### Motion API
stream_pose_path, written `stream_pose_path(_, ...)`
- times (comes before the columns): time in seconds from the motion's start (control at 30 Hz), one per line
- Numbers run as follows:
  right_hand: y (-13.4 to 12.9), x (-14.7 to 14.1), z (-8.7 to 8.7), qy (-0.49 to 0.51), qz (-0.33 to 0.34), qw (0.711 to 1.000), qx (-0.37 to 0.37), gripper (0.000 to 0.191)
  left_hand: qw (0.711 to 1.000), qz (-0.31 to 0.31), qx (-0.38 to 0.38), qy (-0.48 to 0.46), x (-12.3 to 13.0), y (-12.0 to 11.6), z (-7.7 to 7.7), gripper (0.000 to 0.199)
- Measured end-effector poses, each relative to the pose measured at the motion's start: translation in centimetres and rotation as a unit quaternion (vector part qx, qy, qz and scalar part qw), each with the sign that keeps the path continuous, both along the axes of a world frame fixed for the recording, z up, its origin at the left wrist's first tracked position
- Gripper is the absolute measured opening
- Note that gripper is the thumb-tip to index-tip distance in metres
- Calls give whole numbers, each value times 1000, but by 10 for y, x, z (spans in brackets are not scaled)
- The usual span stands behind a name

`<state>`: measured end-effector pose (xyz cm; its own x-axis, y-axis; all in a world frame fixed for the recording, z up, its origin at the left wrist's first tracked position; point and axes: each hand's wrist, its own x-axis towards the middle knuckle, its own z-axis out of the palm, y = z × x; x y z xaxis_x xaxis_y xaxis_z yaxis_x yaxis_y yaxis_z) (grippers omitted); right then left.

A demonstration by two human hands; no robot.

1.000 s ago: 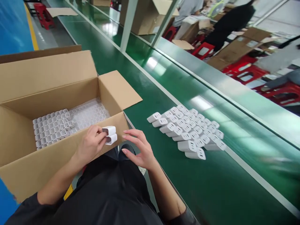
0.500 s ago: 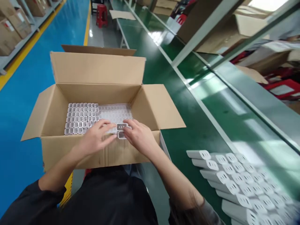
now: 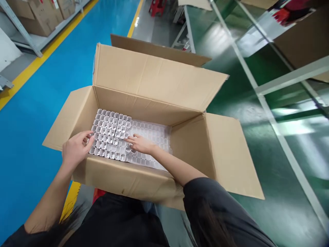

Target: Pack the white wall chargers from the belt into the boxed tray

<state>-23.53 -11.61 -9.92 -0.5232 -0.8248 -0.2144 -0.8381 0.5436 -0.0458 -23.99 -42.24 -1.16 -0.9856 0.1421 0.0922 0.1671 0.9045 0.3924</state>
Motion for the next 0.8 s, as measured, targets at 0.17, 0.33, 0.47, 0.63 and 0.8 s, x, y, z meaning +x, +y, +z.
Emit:
stream_pose_path(0.17,-21,-22,-49,-18,121,991,-47,24,1000,19,9,4,-1,2,-1,25)
stream_pose_path(0.33,-48,-43,-66,17,155,985,-76,32,1000,-4,3,31,-2,2,-3,23)
stream_pose_path(0.47,-78,-57,-76,30,160,984,-78,32,998,-12,-1,58,-1,2,-4,22)
stream_pose_path(0.63,-97,-59,-70,-8,138,990,-41,28,998,-6,1,56,-3,3,-4,22)
stream_pose_path(0.8,-64,-42,-15,-28,17,997,-64,32,999,5,0,41,-2,0,0,24)
